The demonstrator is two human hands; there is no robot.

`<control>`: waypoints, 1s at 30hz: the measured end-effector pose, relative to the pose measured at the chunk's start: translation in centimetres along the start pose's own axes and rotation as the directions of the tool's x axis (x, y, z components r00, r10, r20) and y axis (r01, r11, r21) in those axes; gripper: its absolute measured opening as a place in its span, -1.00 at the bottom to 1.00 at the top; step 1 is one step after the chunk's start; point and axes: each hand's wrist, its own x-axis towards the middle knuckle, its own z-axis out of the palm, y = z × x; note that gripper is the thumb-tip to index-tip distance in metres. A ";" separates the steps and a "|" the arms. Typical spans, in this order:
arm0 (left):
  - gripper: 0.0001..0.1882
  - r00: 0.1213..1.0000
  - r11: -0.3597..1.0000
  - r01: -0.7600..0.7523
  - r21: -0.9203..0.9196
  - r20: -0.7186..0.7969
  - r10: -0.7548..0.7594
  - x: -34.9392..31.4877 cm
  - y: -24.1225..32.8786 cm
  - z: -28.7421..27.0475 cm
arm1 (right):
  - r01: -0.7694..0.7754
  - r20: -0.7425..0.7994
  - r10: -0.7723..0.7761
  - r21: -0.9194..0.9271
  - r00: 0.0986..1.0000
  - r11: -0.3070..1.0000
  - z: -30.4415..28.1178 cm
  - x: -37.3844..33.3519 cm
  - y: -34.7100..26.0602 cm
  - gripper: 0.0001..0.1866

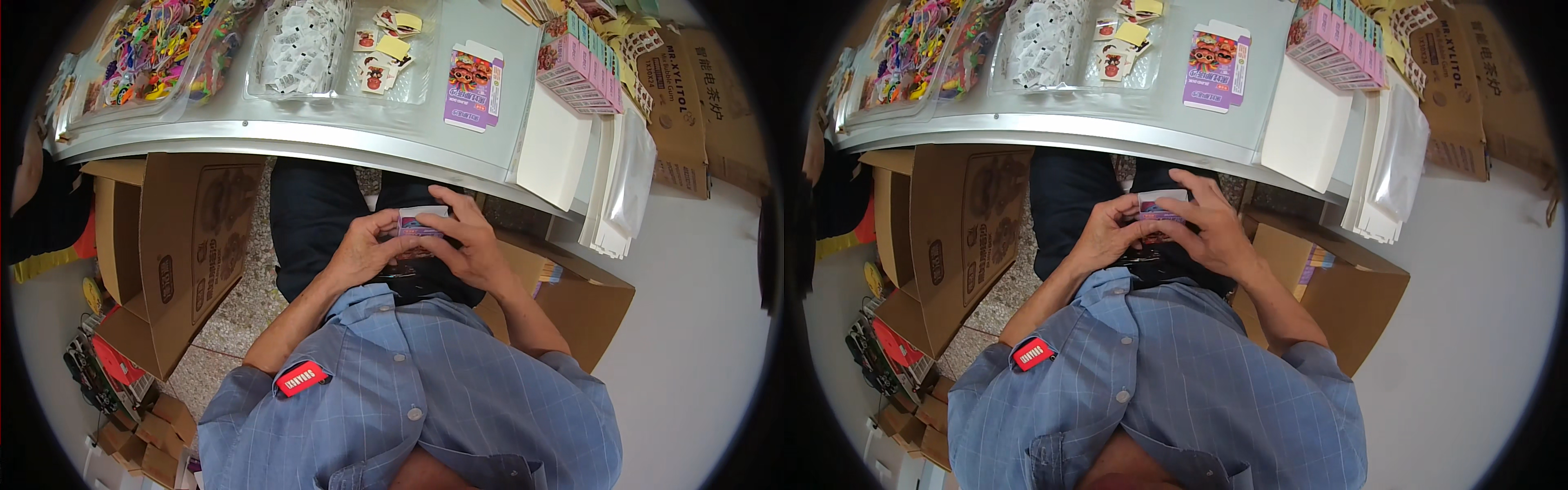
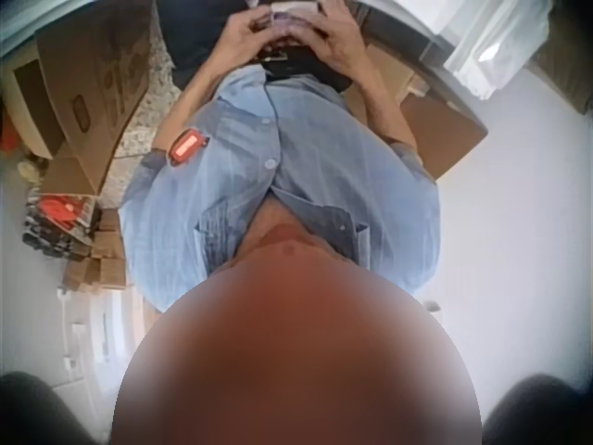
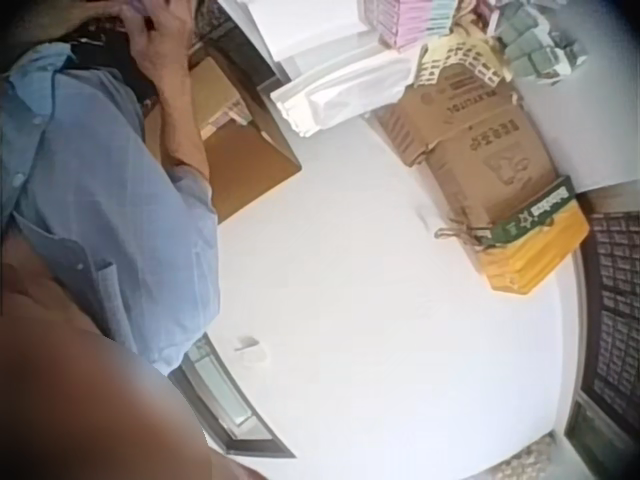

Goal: The recorder packages small hair accessories into small plastic bags and stacks them on a workbench.

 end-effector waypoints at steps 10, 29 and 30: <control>-0.66 0.996 0.996 0.079 0.038 0.048 -0.081 0.9 -0.5 0.4 | -0.451 0.245 0.588 0.861 0.771 0.233 0.8 -2.7 3.3 -0.72; -0.72 0.927 0.882 0.371 -0.291 0.058 -0.370 1.8 0.9 -1.1 | -0.547 0.385 0.560 0.823 0.733 0.150 2.2 -1.5 3.1 -0.76; -0.73 0.923 0.889 0.378 -0.257 0.032 -0.384 2.0 1.1 -1.0 | -0.530 0.367 0.565 0.834 0.739 0.152 2.3 -1.6 3.0 -0.78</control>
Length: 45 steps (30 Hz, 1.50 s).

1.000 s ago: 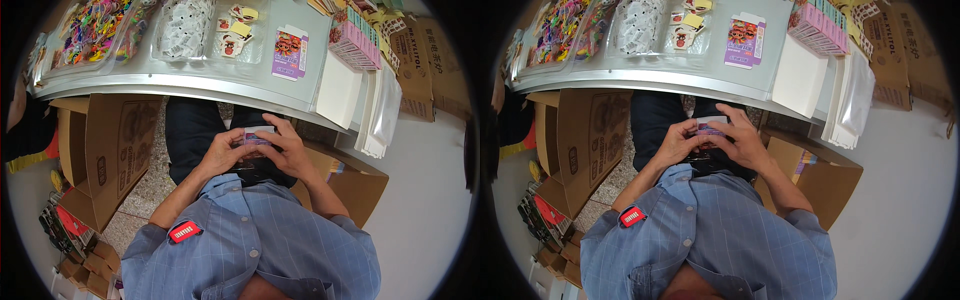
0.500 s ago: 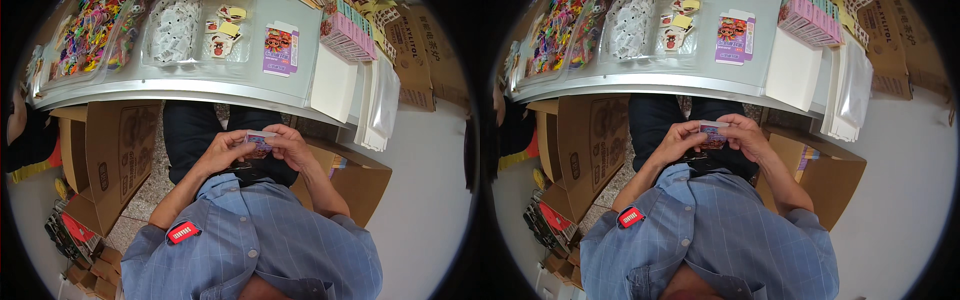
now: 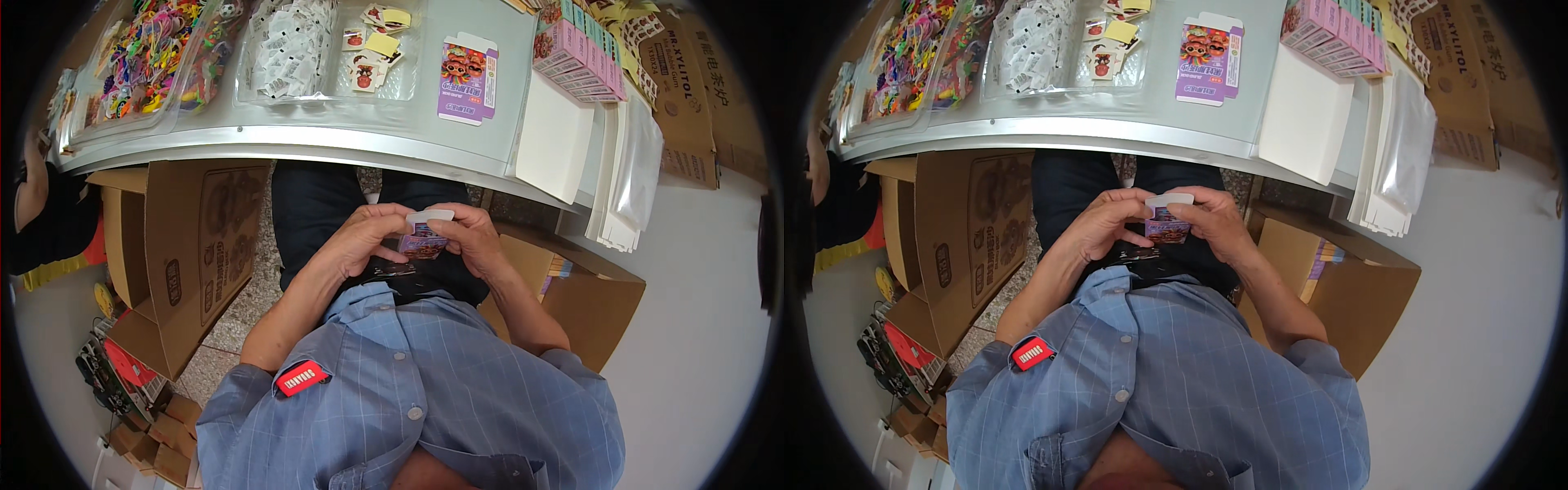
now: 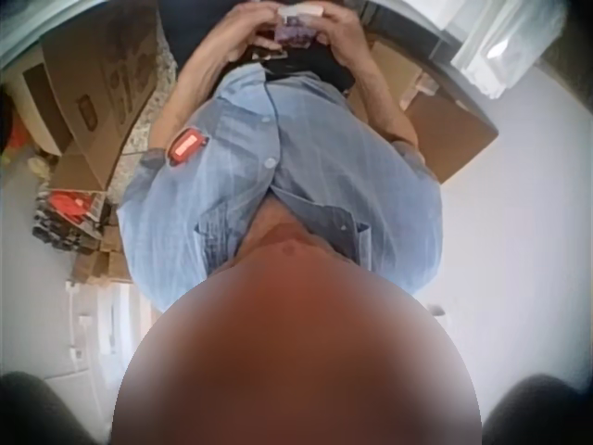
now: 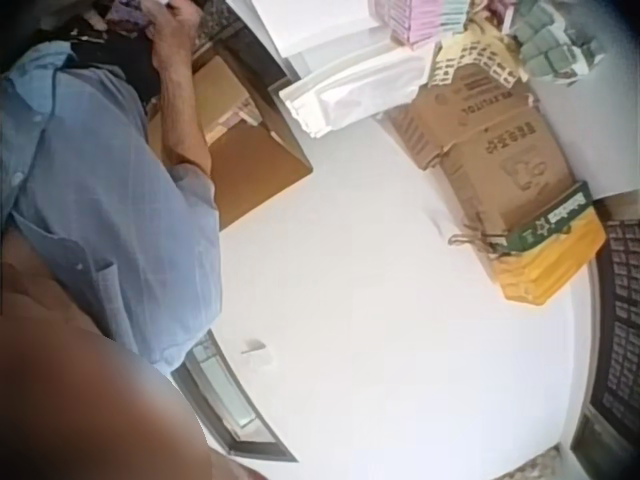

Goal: The recorder packages small hair accessories into small plastic bags and stacks them on a workbench.

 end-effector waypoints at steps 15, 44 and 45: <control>-0.78 0.828 0.780 -0.547 0.304 0.058 0.558 0.3 -2.2 0.6 | 0.581 0.163 -0.559 -0.269 0.813 0.768 -2.3 0.2 2.1 -0.81; -0.84 0.622 0.343 -0.691 0.636 0.283 0.730 0.4 -2.2 -0.8 | 0.618 0.255 -0.584 -0.525 0.770 0.585 -1.7 -0.3 0.5 -0.82; -0.83 0.649 0.401 -0.677 0.617 0.245 0.720 0.5 -2.2 -0.7 | 0.592 0.231 -0.568 -0.528 0.790 0.608 -1.5 -0.4 0.5 -0.82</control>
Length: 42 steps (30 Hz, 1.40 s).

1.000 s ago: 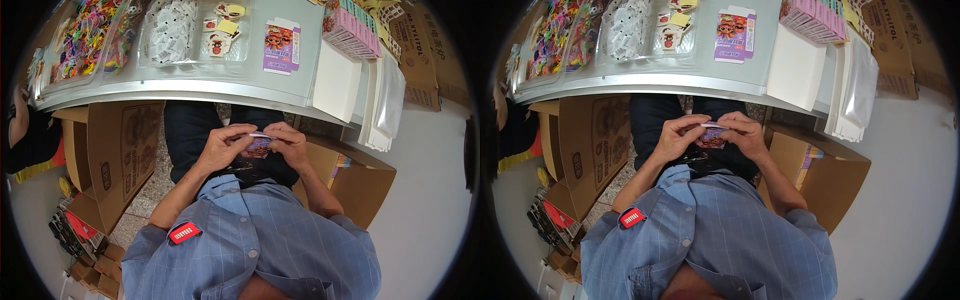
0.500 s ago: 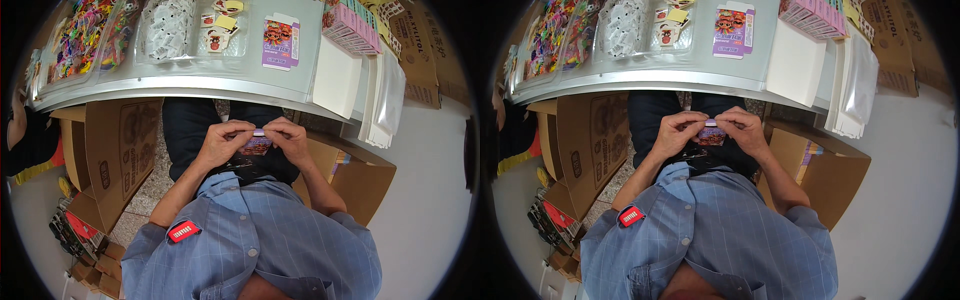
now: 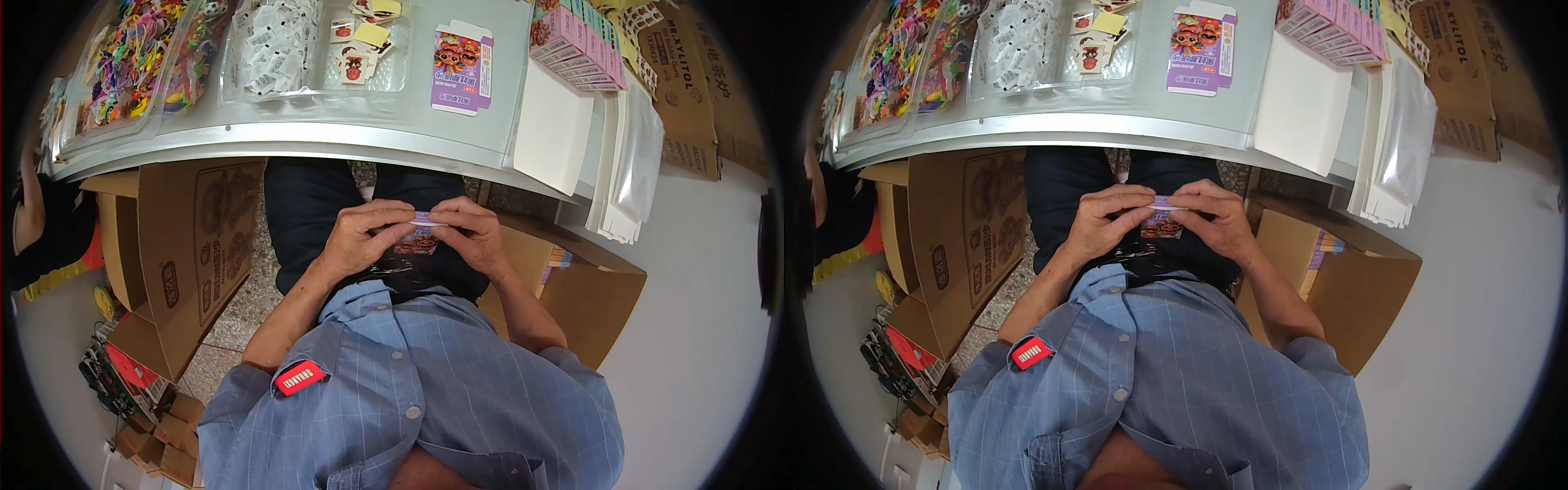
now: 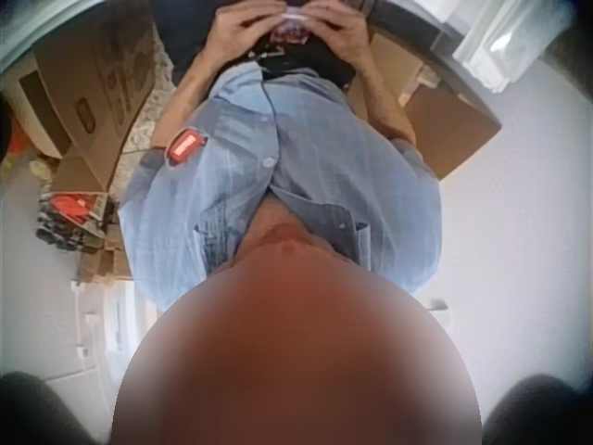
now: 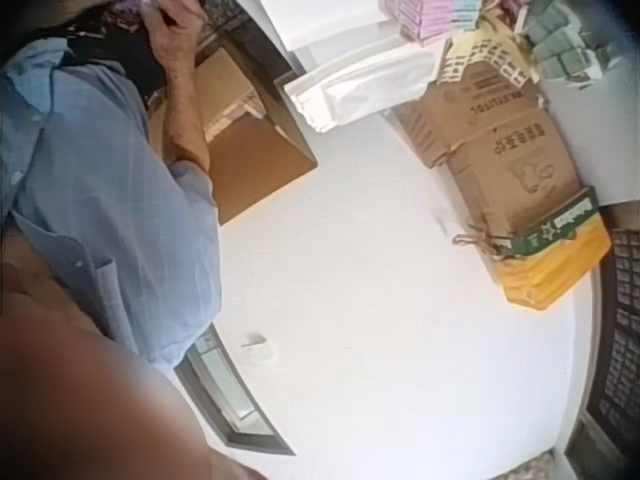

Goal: The recorder packages small hair accessories into small plastic bags and stacks them on a workbench.

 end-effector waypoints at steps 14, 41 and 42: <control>-0.85 0.999 0.999 -0.045 0.017 0.018 0.045 0.4 0.5 0.2 | 0.008 -0.023 -0.008 -0.003 1.000 1.000 0.1 -0.2 0.4 -0.86; -0.67 0.974 0.956 0.059 -0.288 -0.194 -0.118 4.8 5.9 2.5 | -0.218 -0.635 0.112 -0.092 0.764 0.972 -12.1 4.5 -9.4 -0.55; -0.70 0.979 0.965 0.100 -0.244 -0.151 -0.139 4.2 5.2 2.5 | -0.281 -0.707 -0.019 -0.305 0.707 0.910 -13.0 4.4 -9.5 -0.59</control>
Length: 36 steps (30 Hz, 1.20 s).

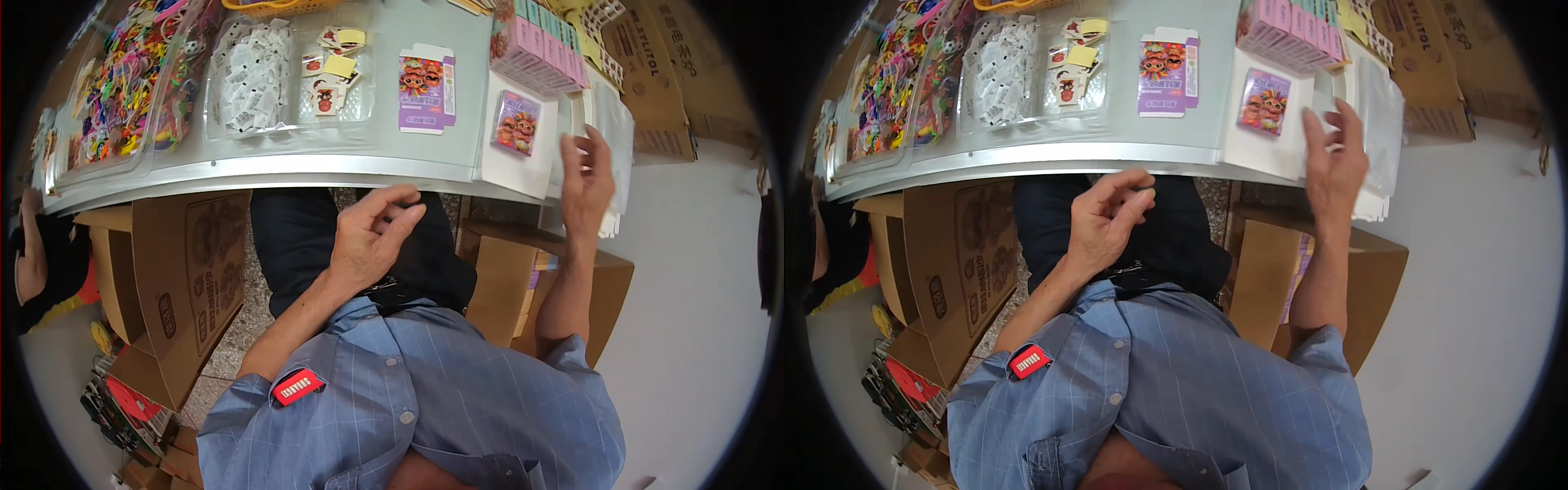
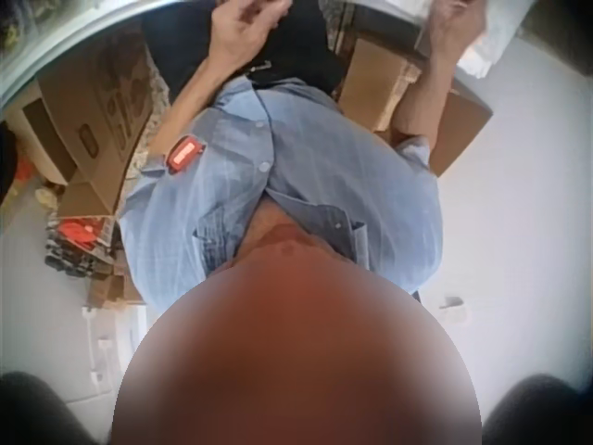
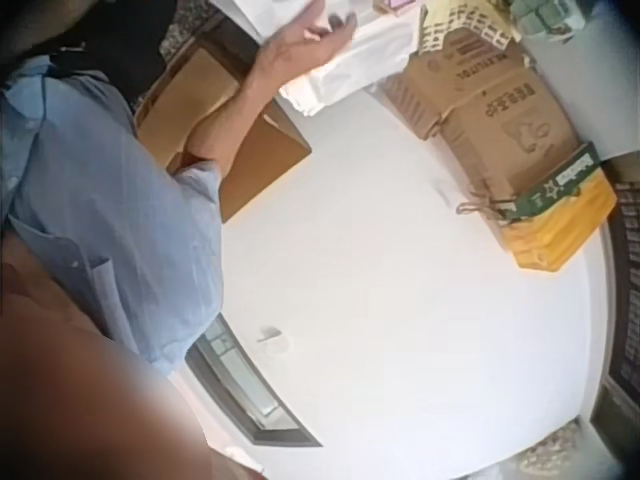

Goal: The recorder packages small hair accessories into small plastic bags and stacks them on a workbench.

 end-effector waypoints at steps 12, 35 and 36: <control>-0.79 0.997 0.993 0.072 0.094 -0.019 -0.071 -0.8 -1.3 -0.3 | 0.428 0.382 -0.276 -0.407 0.882 0.807 10.7 3.9 -5.1 -0.31; 0.06 0.879 0.806 0.266 -0.528 0.476 0.022 -1.3 1.7 -5.1 | -0.431 0.816 -0.009 0.316 0.579 0.845 10.6 -12.8 -2.2 -0.78; 0.04 0.860 0.839 0.262 -0.477 0.509 0.021 -1.2 2.1 -5.2 | -0.442 0.826 -0.056 0.356 0.562 0.823 11.4 -13.9 -1.8 -0.78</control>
